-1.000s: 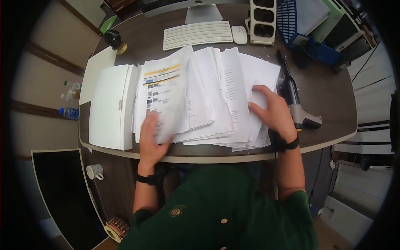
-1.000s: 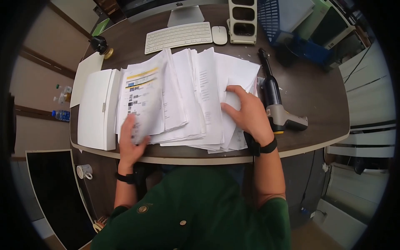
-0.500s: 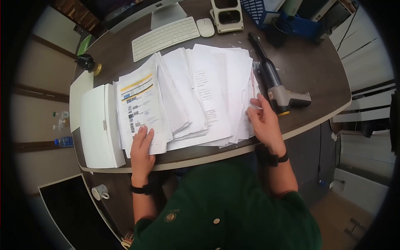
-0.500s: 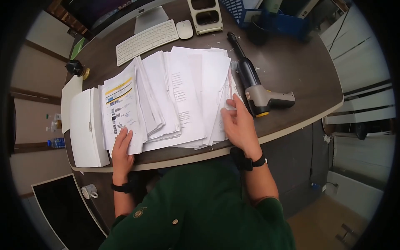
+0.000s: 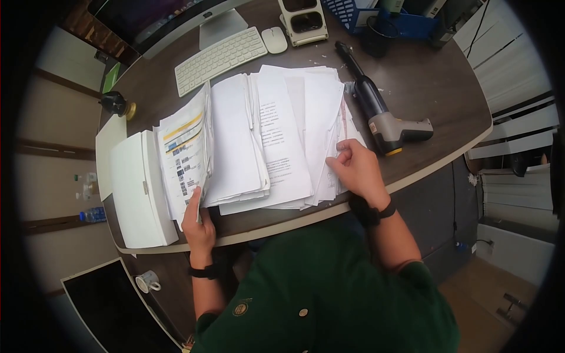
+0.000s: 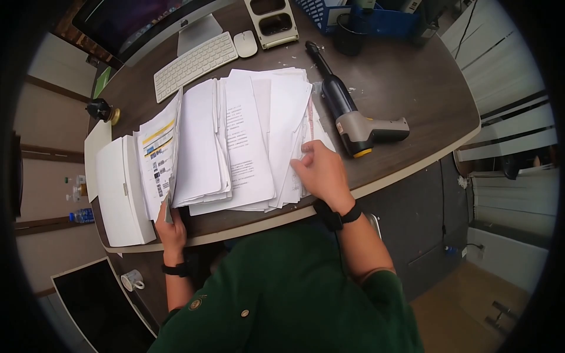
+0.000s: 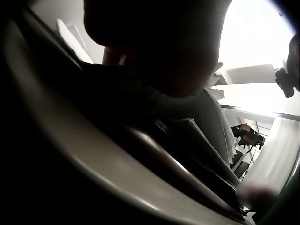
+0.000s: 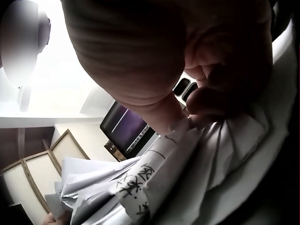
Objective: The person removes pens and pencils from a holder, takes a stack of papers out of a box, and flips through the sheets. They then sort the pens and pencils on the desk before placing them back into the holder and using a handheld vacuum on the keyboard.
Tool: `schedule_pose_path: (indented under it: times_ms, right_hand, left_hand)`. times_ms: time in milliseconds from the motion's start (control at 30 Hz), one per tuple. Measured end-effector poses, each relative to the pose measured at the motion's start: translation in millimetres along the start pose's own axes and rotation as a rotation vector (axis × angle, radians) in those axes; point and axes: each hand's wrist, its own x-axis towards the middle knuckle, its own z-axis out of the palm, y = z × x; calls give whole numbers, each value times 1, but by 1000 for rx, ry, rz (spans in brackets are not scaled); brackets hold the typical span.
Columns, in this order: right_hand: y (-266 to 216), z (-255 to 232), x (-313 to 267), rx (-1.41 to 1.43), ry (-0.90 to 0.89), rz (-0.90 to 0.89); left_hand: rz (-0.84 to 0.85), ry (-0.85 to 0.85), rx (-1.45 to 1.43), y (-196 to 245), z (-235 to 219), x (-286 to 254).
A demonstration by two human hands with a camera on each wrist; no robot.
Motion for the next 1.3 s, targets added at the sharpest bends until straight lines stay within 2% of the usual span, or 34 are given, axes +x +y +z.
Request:
schedule_pose_path:
  times_ms: [133, 267, 367, 533, 633, 667, 800, 900, 1000, 1167, 1300]
  right_hand:
    - [4, 1, 11, 232, 16, 47]
    - [-12, -17, 29, 368, 107, -60]
    - [-37, -39, 43, 290, 129, -169]
    - [-70, -75, 56, -154, 234, -483]
    - [-73, -87, 71, -186, 330, -614]
    - [-83, -93, 71, -101, 254, -411]
    - [-63, -98, 76, -195, 210, -386]
    - [-41, -97, 75, -348, 72, -352]
    - [-50, -92, 59, -314, 238, -385]
    - [-64, -96, 34, -221, 414, -370]
    - [-38, -99, 15, -248, 504, -313]
  left_hand:
    - [32, 7, 17, 5, 1, 2]
    - [77, 26, 60, 2, 4, -2]
    - [141, -6, 65, 3, 1, -3]
    - [136, -20, 29, -5, -3, -10]
    - [140, -1, 15, -9, -5, -13]
    - [140, 13, 12, -11, -5, -13]
    - [141, 16, 21, -9, -11, -14]
    - [167, -25, 36, -7, -21, -12]
    - [162, -37, 74, -9, -33, -13]
    - [168, 21, 102, 3, -49, -12]
    - [172, 89, 73, 0, -47, -16]
